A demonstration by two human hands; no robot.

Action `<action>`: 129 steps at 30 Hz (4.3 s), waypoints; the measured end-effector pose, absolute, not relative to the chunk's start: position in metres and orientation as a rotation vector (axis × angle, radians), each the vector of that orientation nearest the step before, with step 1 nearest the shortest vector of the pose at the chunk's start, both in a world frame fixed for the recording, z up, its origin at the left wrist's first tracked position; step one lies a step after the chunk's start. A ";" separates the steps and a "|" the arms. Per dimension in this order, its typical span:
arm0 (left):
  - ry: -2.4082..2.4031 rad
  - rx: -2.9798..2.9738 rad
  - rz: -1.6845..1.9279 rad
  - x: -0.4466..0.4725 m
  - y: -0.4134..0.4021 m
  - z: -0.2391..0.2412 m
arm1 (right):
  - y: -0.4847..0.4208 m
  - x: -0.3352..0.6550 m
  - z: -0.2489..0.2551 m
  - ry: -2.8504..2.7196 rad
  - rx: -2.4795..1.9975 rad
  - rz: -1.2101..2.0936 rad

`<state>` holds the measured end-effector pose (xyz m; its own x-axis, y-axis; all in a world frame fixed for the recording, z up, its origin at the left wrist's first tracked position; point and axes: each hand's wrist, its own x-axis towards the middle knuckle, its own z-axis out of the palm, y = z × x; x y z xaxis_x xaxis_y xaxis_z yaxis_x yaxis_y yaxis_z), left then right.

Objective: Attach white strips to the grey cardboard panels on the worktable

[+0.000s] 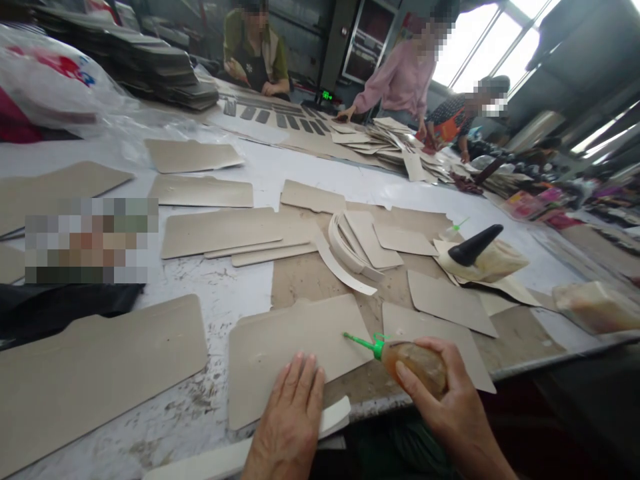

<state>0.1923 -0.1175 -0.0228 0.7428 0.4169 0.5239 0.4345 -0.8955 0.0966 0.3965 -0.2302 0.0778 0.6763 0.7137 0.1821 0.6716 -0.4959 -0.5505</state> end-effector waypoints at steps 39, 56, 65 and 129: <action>-0.881 -2.659 -1.484 0.199 -0.131 -0.014 | -0.145 0.305 0.085 -1.347 -1.942 0.250; -0.836 -2.675 -1.463 0.199 -0.130 -0.022 | -0.144 0.307 0.087 -1.414 -1.956 0.205; -0.753 -2.695 -1.416 0.196 -0.127 -0.022 | -0.157 0.328 0.086 -1.373 -2.019 0.142; -0.691 -2.738 -1.341 0.195 -0.131 -0.048 | -0.139 0.301 0.087 -1.370 -1.872 0.386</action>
<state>0.1952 -0.1310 -0.0484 0.5343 0.3802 0.7550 0.3937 -0.9023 0.1757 0.3013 -0.1390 0.0875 0.3759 0.9067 0.1911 0.6735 -0.1257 -0.7284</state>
